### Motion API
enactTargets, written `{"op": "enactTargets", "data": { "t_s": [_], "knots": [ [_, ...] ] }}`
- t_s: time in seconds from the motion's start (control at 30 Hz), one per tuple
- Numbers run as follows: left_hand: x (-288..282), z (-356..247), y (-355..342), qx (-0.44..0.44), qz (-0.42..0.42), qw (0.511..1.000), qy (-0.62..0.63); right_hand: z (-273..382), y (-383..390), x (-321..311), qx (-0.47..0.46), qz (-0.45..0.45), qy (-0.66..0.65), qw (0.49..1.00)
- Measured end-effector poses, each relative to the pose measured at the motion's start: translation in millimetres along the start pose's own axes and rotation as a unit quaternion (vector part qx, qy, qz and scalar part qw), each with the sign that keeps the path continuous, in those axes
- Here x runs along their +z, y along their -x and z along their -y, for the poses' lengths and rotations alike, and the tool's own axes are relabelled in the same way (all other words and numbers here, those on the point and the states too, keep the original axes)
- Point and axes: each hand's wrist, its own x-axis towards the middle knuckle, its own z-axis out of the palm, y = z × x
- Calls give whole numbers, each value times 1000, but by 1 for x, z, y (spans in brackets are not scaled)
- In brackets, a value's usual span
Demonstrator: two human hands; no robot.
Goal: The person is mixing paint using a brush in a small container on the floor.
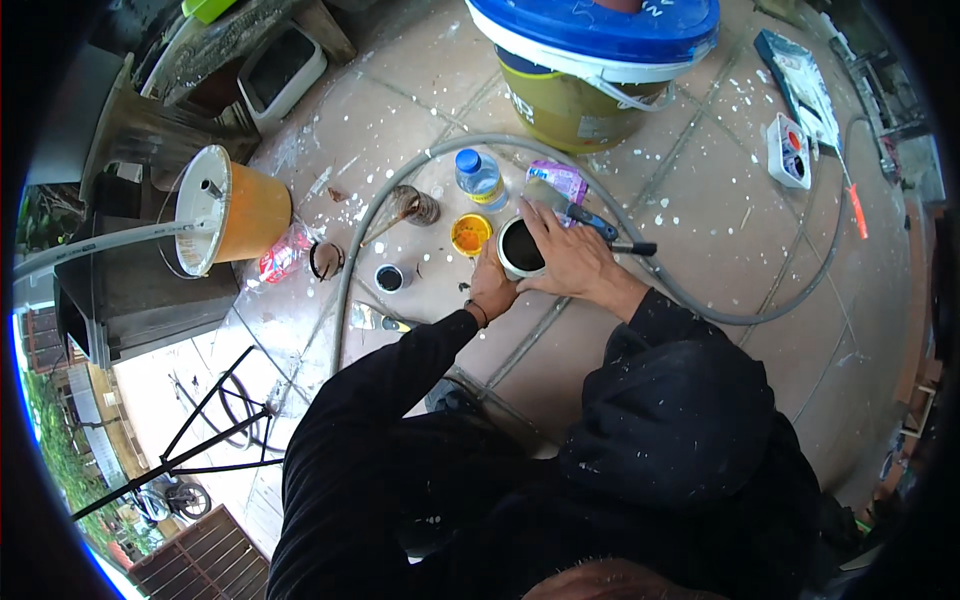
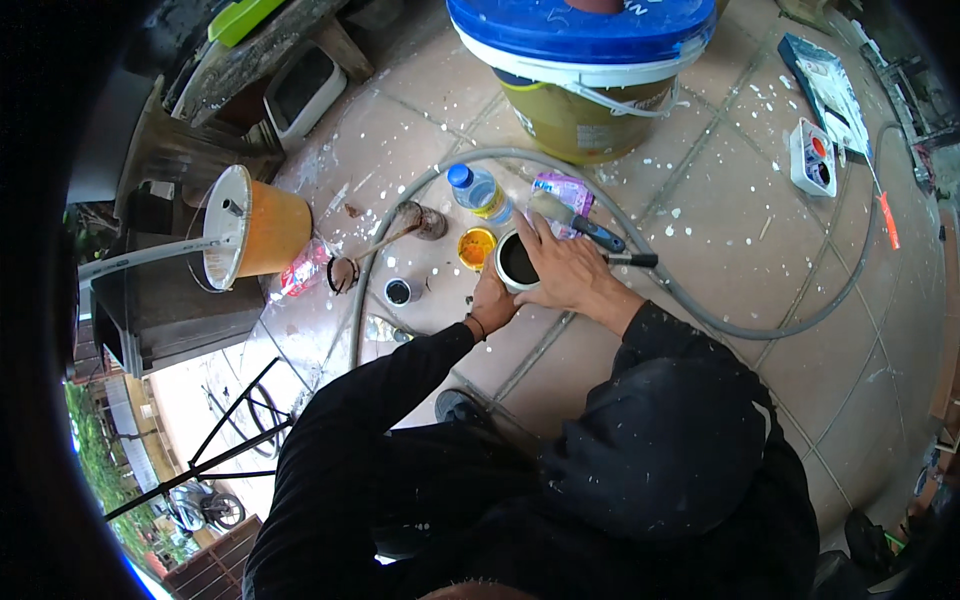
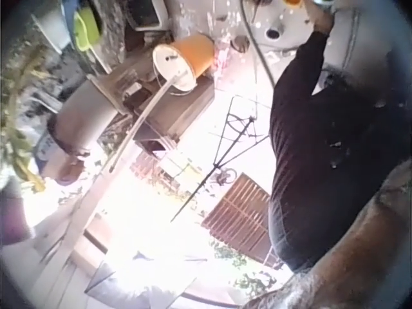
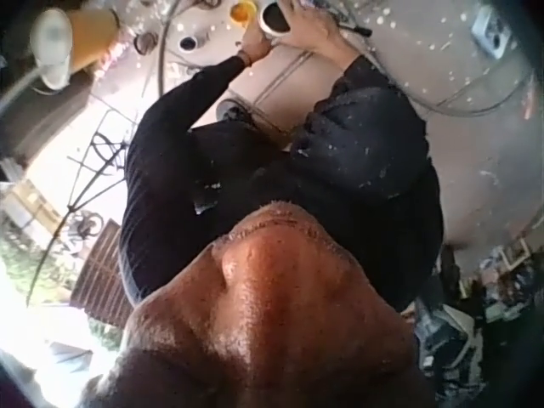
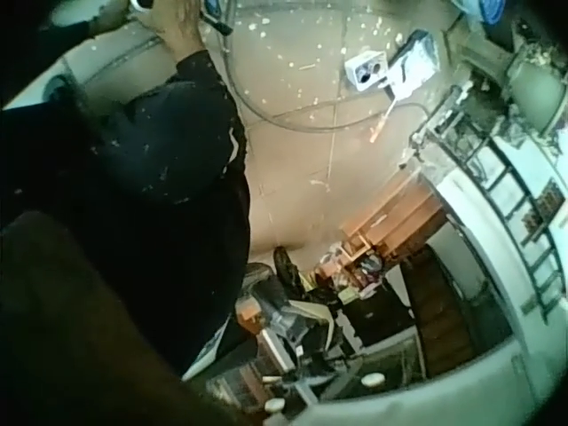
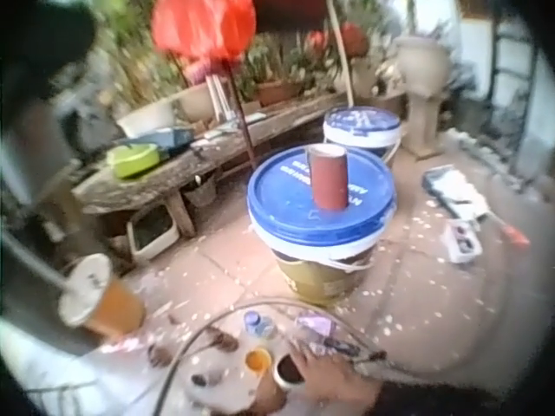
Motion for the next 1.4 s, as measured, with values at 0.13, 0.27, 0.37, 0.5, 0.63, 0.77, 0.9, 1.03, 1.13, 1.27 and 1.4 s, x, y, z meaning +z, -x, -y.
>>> {"op": "enactTargets", "data": {
  "t_s": [0.13, 0.27, 0.37, 0.5, 0.63, 0.77, 0.9, 1.03, 1.13, 1.27, 1.4],
  "knots": [
    [-2, -15, -9, -44, 27, 998, 43, -6, -13, 0, 4, 36, 19, 999],
    [-10, -32, -8, -46, 5, 992, 118, -1, -17, -23, -19, 59, 35, 997],
    [-17, -55, -12, -94, 11, 967, 236, 6, -11, -68, -18, 71, 41, 996],
    [-41, -102, -11, -329, 69, 901, 273, 14, 7, -157, -10, 67, 68, 995],
    [-104, -182, -10, -568, 88, 618, 535, 40, 39, -231, -34, 11, 90, 995],
    [-173, -313, -45, -417, 99, 595, 680, 65, 99, -319, 14, -51, 34, 998],
    [-232, -398, -56, -240, 152, 859, 427, 84, 157, -409, 55, -58, -21, 997],
    [-291, -504, -79, -108, 284, 931, 204, 84, 211, -484, 108, -56, -37, 992],
    [-303, -579, -96, -31, 333, 928, 166, 82, 246, -529, 138, -79, -42, 986],
    [-278, -640, -110, -6, 303, 903, 306, 73, 290, -584, 200, -95, -88, 971],
    [-263, -693, -143, 84, 345, 886, 298, 70, 334, -637, 251, -109, -117, 955]
  ]
}}
